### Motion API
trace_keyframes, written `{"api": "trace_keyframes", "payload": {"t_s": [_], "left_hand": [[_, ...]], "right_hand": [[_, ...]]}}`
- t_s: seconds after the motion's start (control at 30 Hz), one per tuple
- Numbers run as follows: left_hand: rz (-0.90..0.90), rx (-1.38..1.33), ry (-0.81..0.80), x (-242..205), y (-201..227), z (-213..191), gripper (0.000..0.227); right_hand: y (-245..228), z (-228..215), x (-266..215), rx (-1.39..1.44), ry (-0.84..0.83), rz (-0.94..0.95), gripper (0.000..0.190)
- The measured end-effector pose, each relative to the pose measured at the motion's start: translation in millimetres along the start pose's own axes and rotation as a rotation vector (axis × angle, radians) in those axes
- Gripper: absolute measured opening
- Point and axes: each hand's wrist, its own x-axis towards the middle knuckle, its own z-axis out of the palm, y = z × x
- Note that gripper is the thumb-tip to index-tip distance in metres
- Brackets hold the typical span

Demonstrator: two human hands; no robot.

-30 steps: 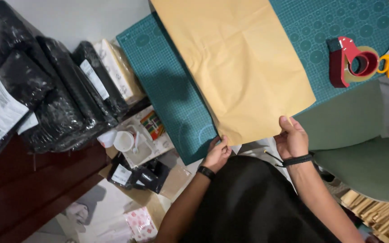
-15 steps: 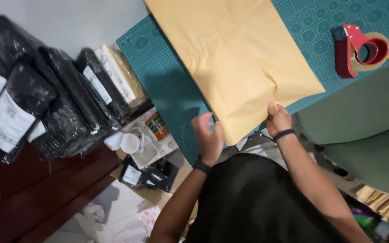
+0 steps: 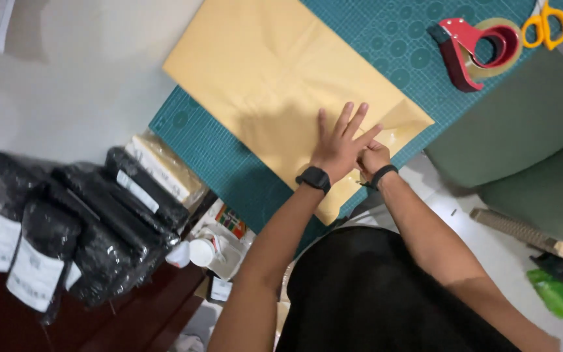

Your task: Sealing a large padded envelope with packing tape and labeling it with a marker at a packaging station.

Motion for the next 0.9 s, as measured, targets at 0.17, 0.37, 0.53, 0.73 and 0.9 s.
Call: {"api": "trace_keyframes", "payload": {"t_s": [0.17,0.37,0.53,0.73,0.9], "left_hand": [[-0.027,0.187,0.291,-1.8,6.5,-3.3,0.091],[-0.029,0.209,0.583,0.0,3.6,-4.2,0.070],[-0.032,0.196,0.537,0.0,4.3,-0.9,0.075],[0.002,0.227,0.513,-0.5,3.5,-4.9,0.069],[0.077,0.190,0.606,4.3,10.2,-0.8,0.050]], "right_hand": [[-31.5,-11.4,-30.3,-0.062,0.016,-0.065,0.021],[-45.6,-53.2,0.2,0.111,-0.031,-0.173,0.043],[-64.0,-60.0,-1.2,0.170,-0.069,-0.184,0.033],[-67.3,-45.8,0.6,0.241,0.009,-0.104,0.035],[-75.2,-20.8,4.9,0.234,0.023,-0.032,0.030]]}}
